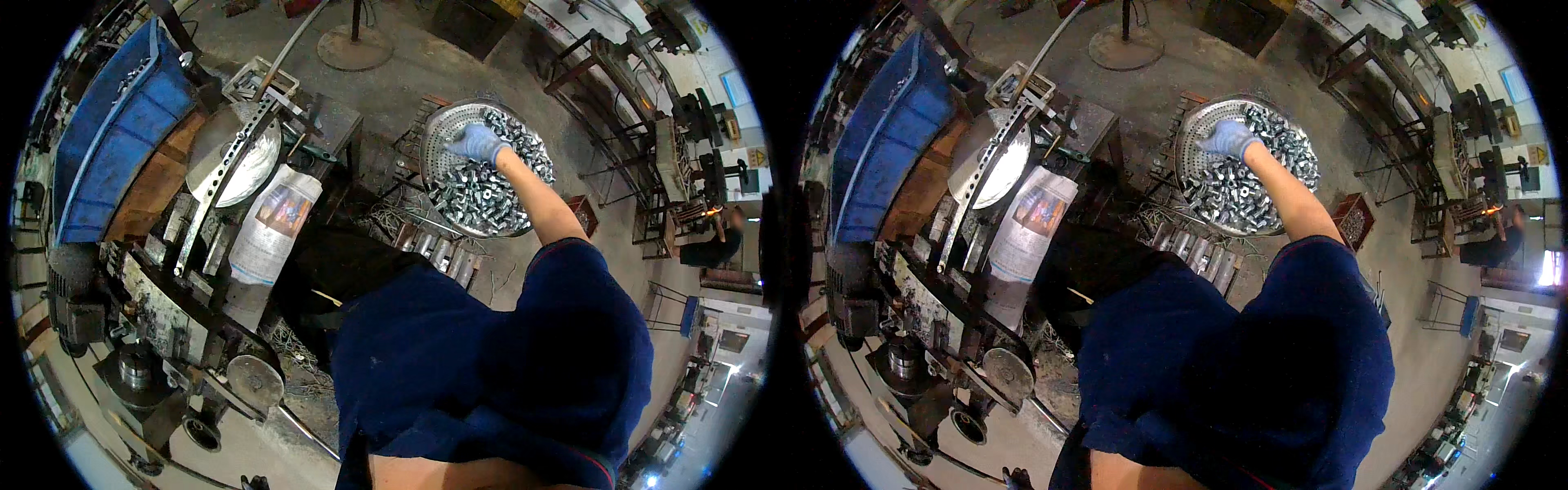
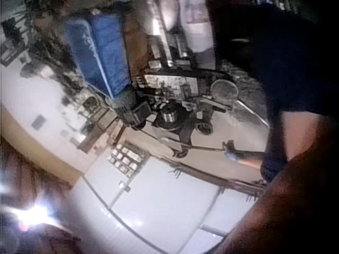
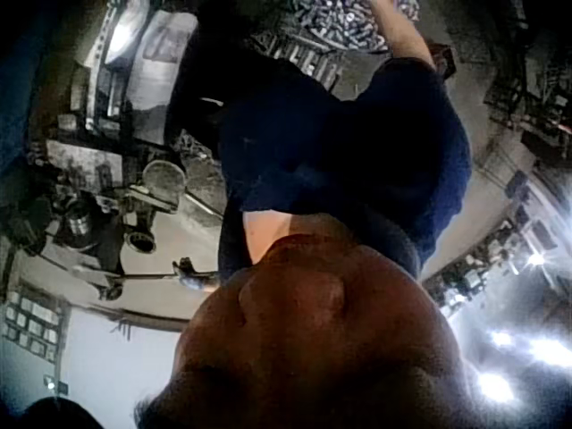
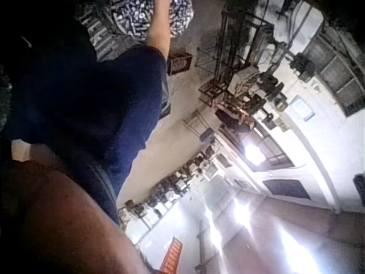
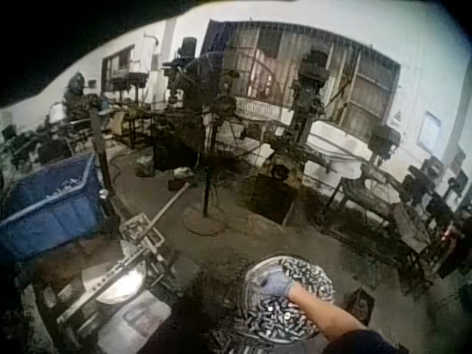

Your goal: The person operates a manual metal lathe to machine metal bolts. The person picks up bolts from a container, inserts them into the lathe chuck, tightens the chuck, operates the cutting tool levers, and then removes the finished parts and places them into a separate bin.

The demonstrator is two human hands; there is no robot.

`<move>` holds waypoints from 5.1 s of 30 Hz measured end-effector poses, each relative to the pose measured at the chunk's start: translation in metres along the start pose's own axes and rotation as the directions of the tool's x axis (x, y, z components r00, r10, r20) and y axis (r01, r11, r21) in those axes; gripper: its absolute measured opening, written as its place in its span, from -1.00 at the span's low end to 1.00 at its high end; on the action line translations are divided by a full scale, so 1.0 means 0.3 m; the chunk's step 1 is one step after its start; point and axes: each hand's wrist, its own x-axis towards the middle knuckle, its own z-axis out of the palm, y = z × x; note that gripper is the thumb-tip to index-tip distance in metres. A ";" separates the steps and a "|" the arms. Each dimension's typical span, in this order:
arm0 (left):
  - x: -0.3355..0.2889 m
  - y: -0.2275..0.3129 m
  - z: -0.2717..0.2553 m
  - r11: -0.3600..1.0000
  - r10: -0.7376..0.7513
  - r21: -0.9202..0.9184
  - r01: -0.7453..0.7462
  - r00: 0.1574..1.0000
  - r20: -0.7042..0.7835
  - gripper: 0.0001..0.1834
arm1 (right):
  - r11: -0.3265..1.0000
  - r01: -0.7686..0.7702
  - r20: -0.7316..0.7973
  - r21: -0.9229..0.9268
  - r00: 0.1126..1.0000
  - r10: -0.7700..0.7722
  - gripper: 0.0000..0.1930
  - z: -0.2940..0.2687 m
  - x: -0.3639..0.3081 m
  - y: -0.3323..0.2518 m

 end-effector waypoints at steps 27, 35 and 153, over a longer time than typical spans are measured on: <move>0.116 -0.114 -0.117 0.989 -0.033 0.144 0.039 0.999 -0.040 -0.39 | 0.992 0.040 0.137 -0.120 0.990 -0.024 -0.32 0.154 0.079 0.050; -0.344 0.482 -0.021 0.732 0.654 0.292 -0.616 0.755 -0.046 -0.50 | 0.766 0.380 -0.130 0.519 0.921 -0.368 -0.69 -0.159 -0.031 -0.440; -0.549 0.284 0.583 0.670 0.498 0.300 -0.679 0.711 0.497 -0.72 | 0.967 0.165 -0.493 -0.194 0.836 -0.242 -0.57 -0.109 0.111 -0.607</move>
